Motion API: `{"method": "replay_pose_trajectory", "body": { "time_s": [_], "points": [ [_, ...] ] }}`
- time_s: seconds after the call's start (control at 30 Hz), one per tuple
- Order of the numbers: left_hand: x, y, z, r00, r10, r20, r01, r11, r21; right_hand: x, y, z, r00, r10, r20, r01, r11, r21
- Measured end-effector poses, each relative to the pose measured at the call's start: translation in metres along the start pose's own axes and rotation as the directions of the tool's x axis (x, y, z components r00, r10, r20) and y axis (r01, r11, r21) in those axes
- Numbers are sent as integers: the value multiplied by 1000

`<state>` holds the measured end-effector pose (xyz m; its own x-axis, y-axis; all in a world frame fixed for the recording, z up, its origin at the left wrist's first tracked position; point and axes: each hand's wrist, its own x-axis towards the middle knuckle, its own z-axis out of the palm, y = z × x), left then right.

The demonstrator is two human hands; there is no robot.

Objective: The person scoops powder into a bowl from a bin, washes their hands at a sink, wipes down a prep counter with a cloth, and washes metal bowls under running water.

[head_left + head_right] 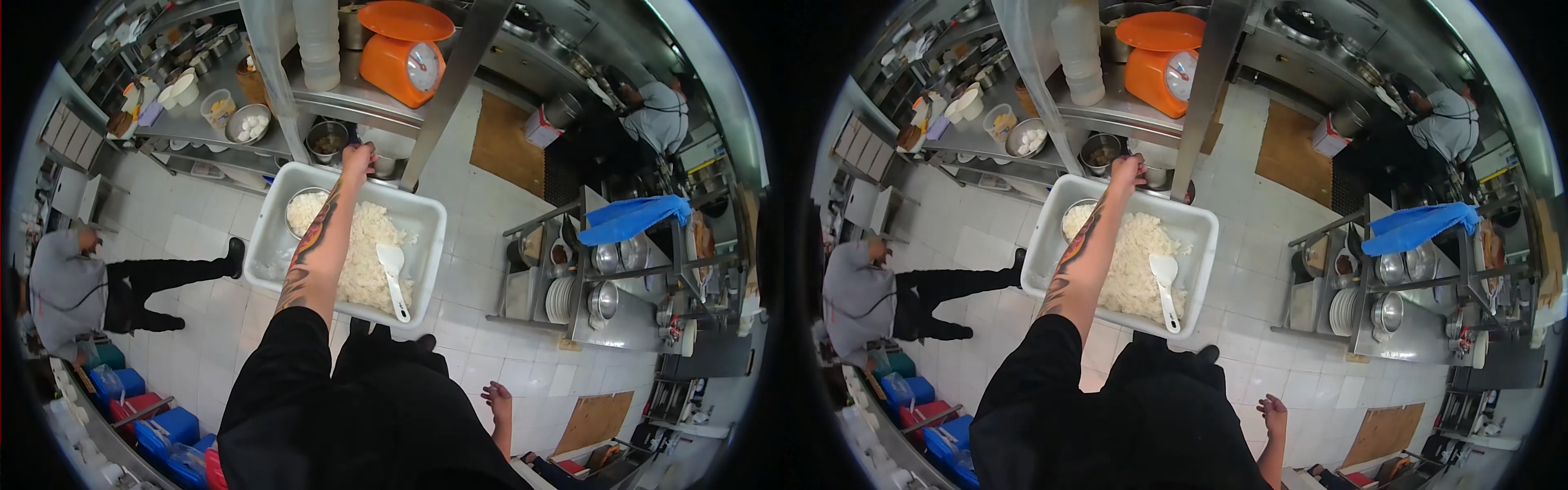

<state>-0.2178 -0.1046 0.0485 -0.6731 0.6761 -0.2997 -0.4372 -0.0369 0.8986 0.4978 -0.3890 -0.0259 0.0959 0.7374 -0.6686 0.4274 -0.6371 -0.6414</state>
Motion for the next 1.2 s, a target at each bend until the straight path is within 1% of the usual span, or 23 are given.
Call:
{"method": "replay_pose_trajectory", "body": {
  "time_s": [0.07, 0.1, 0.17, 0.2, 0.27, 0.33, 0.37, 0.4, 0.43, 0.5, 0.53, 0.57, 0.63, 0.7, 0.77, 0.83, 0.9, 0.93, 1.0, 1.03, 1.1, 1.13, 1.2],
  "points": [
    [-6, 11, -6, 1000, -5, 24, 5, 1000, 25, -9, -19, 4, 999, -44, 18, 46, 997, -69],
    [-11, 17, -11, 999, -8, 41, 6, 999, 52, -11, -19, 5, 999, -45, 20, 47, 996, -73],
    [-22, 29, -19, 1000, -14, 22, 13, 999, 49, -12, -15, 6, 996, -30, 79, 42, 986, -161],
    [-30, 35, -23, 1000, -20, 9, 20, 999, 47, -7, -9, 5, 995, -33, 89, 47, 985, -167],
    [-51, 45, -34, 1000, -13, 4, 13, 999, 46, 18, 12, -2, 981, -74, 181, 104, 982, -161],
    [-81, 54, -49, 1000, 1, -22, 0, 999, 40, 42, 12, -4, 970, -85, 229, 127, 977, -173],
    [-100, 60, -57, 1000, -8, -1, 8, 1000, 15, 54, 10, -2, 961, -91, 259, 137, 977, -166],
    [-116, 60, -65, 1000, -17, 25, 17, 1000, -6, 75, 13, -1, 946, -106, 308, 175, 962, -208],
    [-130, 57, -75, 1000, -12, 8, 12, 1000, -1, 95, 14, 0, 940, -104, 325, 179, 961, -210],
    [-158, 52, -100, 992, 17, -122, -14, 1000, 23, 129, 8, 7, 916, -70, 396, 178, 953, -245],
    [-173, 51, -117, 995, 4, -98, -4, 1000, -2, 132, -7, 12, 935, -6, 354, 140, 924, -356],
    [-189, 45, -136, 992, 9, -122, -11, 1000, -10, 134, -17, 18, 929, -6, 369, 154, 916, -371],
    [-219, 32, -177, 992, -29, -122, 9, 987, -162, 137, -41, 29, 968, 105, 229, -8, 921, -389],
    [-257, 24, -215, 985, -17, -169, -22, 974, -225, 139, -51, 43, 963, 79, 256, 34, 912, -409],
    [-300, 14, -259, 977, 16, -212, -75, 960, -271, 144, -51, 63, 955, 71, 286, 46, 923, -382],
    [-338, -7, -311, 942, -42, -333, -90, 924, -372, 134, -51, 86, 923, 19, 385, 151, 901, -407],
    [-373, -17, -345, 906, -69, -418, -140, 883, -449, 140, -76, 124, 856, -27, 517, 338, 786, -518],
    [-394, -23, -363, 865, -65, -497, -207, 856, -473, 145, -83, 145, 806, -40, 591, 444, 700, -559],
    [-429, -34, -395, 805, -86, -586, -256, 842, -474, 158, -105, 196, 702, -38, 712, 625, 513, -589],
    [-446, -35, -413, 768, -76, -636, -314, 821, -477, 166, -117, 224, 650, -29, 760, 699, 415, -582],
    [-489, -41, -447, 661, -122, -741, -334, 836, -435, 183, -137, 277, 565, -5, 825, 799, 255, -545],
    [-511, -53, -471, 599, -119, -792, -373, 834, -408, 194, -144, 307, 526, 2, 850, 835, 186, -518],
    [-554, -78, -521, 472, -121, -873, -415, 843, -341, 226, -153, 375, 456, 5, 890, 887, 80, -455]
  ]
}}
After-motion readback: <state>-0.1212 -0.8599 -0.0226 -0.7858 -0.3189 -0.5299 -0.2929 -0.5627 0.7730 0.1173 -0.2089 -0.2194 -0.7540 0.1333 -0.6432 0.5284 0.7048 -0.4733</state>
